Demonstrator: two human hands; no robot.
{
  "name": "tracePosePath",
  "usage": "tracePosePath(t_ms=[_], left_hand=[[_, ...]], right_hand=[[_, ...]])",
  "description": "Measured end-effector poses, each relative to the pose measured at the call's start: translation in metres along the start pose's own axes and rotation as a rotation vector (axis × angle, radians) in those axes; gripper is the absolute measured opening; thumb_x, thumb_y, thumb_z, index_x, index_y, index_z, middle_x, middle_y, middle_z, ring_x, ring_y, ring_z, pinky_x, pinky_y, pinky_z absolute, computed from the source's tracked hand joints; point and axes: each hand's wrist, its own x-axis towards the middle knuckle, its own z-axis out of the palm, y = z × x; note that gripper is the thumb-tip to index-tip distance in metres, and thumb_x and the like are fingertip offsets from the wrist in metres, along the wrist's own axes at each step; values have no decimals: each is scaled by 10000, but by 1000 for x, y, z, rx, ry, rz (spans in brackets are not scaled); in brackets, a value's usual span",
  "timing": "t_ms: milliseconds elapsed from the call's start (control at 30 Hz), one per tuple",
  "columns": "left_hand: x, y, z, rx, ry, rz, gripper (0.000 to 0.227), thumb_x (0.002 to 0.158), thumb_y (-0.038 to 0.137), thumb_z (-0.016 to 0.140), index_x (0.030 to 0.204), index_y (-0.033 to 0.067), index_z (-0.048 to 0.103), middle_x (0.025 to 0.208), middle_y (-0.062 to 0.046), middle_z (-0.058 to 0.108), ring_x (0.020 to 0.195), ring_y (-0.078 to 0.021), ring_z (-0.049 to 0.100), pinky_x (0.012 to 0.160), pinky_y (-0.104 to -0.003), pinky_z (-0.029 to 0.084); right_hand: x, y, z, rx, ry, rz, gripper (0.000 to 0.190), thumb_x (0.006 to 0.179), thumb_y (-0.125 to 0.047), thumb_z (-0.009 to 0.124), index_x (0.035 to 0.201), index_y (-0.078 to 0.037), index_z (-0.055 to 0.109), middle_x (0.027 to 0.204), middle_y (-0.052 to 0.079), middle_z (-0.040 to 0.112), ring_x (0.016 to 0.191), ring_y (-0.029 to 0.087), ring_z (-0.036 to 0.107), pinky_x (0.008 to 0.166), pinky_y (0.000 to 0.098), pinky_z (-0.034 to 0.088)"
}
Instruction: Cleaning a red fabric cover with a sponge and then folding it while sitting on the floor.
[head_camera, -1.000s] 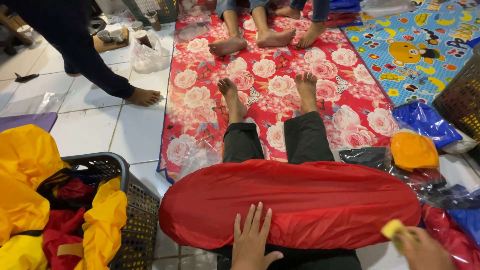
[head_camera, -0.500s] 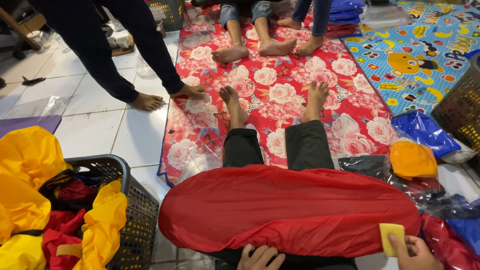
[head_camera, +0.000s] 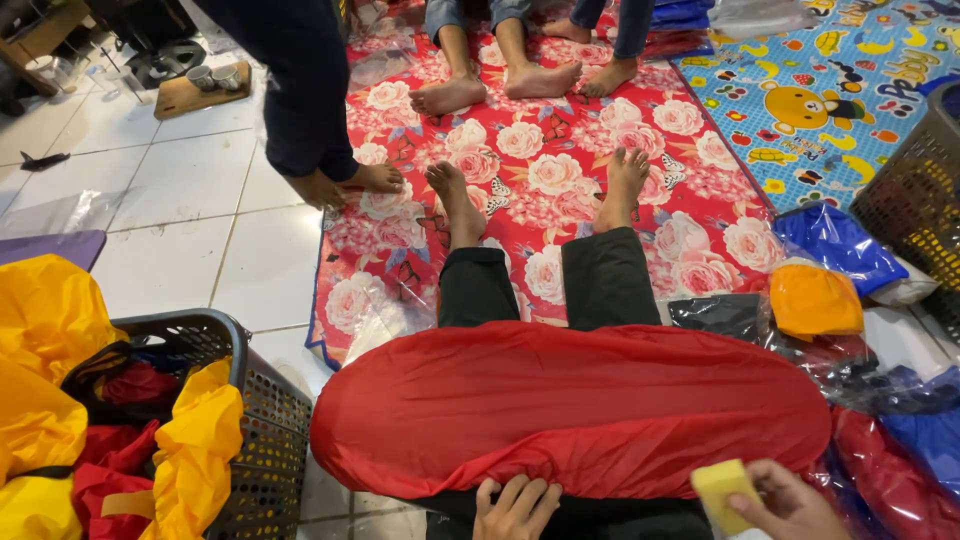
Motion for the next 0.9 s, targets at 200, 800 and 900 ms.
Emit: tracePosePath(t_ms=[200, 800, 900], left_hand=[[13, -1, -9, 21, 25, 71, 190, 949, 90, 683, 806, 209, 643, 825, 67, 576, 718, -93, 574, 756, -309, 413], [-68, -7, -29, -312, -415, 165, 100, 1003, 157, 664, 908, 126, 659, 781, -25, 574, 641, -208, 527, 695, -355, 418], [-65, -7, -33, -279, -436, 193, 213, 1057, 182, 581, 849, 149, 611, 710, -7, 501, 596, -192, 487, 639, -340, 390]], right_hand=[[-52, -67, 109, -688, -88, 17, 284, 774, -311, 936, 867, -178, 702, 765, -58, 700, 684, 83, 575, 659, 220, 481], [-97, -134, 71, -426, 400, -61, 234, 920, -122, 800, 1078, 8, 687, 1031, 167, 742, 939, 258, 669, 807, 377, 536], [-85, -98, 103, -613, 311, -449, 287, 786, -218, 846, 996, -78, 708, 911, 54, 754, 798, 170, 687, 748, 311, 536]])
